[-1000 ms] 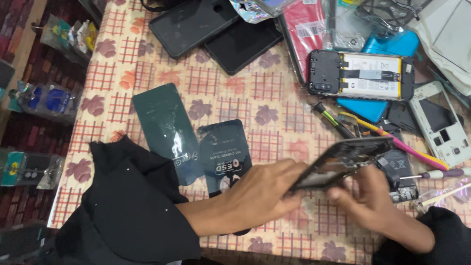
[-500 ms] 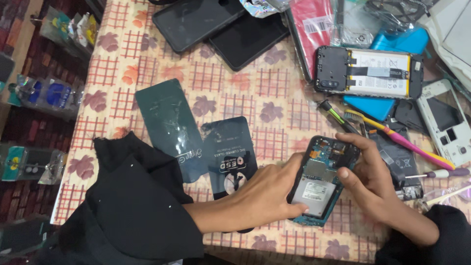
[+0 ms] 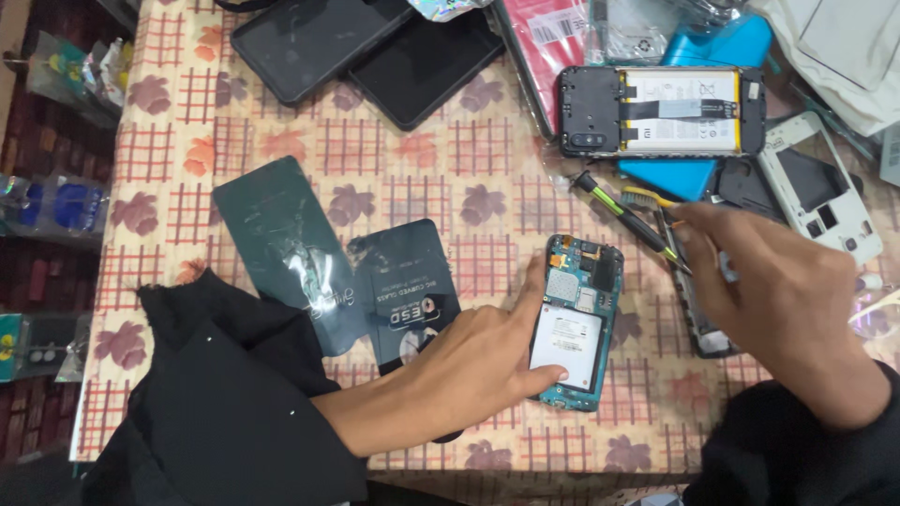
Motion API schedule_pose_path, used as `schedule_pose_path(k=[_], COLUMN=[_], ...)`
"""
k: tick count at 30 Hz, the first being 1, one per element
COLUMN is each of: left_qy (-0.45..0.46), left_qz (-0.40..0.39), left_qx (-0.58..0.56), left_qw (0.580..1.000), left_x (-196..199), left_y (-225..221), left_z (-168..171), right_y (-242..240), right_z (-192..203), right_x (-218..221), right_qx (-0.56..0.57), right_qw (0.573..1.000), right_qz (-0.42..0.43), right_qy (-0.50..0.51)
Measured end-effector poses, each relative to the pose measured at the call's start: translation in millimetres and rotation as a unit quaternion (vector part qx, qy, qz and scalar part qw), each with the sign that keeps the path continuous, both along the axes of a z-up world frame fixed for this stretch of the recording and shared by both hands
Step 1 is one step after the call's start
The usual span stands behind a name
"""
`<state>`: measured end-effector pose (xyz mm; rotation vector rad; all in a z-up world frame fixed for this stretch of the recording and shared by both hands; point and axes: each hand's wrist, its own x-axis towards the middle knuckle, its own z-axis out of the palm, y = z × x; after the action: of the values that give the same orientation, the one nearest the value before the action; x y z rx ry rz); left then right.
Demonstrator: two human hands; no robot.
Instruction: The person disassembles a white smartphone by removing the back cover and internal components. They use a screwdriver to remove screws, a brush to clean the interior, and tweezers to handle small parts. The person then reassembles the phone by placing the components back and securing the back cover.
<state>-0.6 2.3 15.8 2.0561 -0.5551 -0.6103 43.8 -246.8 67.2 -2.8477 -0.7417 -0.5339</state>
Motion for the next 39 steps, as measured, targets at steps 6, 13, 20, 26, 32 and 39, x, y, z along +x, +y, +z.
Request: schedule_pose_path(k=[6,13,20,26,32,39], left_qy=[-0.275,-0.425,-0.388,-0.395,-0.394,-0.459], left_qz=[-0.078,-0.149,-0.112,-0.098,-0.079,-0.020], left_qx=[-0.023,0.031,0.012,0.014,0.047,0.103], left_qw=[0.958,0.892,0.915,0.913,0.914,0.882], left_x=[-13.8,-14.2,-24.9,-25.3,-24.4,-23.6], left_y=[-3.2,-8.0,-12.9,-13.0,-8.8,-8.7], left_z=[-10.2,-29.8,-36.9,-35.3,-31.0,-29.8], right_y=[-14.5,-61.9,-168.4,-186.8,-164.1,-220.4], right_z=[25.7,-0.1,-49.4,-66.1,-64.7,-102.3], right_x=[5.0,24.9,80.9,95.3,98.2,121.3], right_qx=[0.017,-0.065,0.103,0.034,-0.131,0.131], right_qw=[0.995,0.985,0.981,0.972,0.962,0.949], right_qz=[-0.041,-0.123,-0.149,-0.182,-0.193,-0.222], right_qy=[0.088,0.099,0.069,0.147,0.140,0.180])
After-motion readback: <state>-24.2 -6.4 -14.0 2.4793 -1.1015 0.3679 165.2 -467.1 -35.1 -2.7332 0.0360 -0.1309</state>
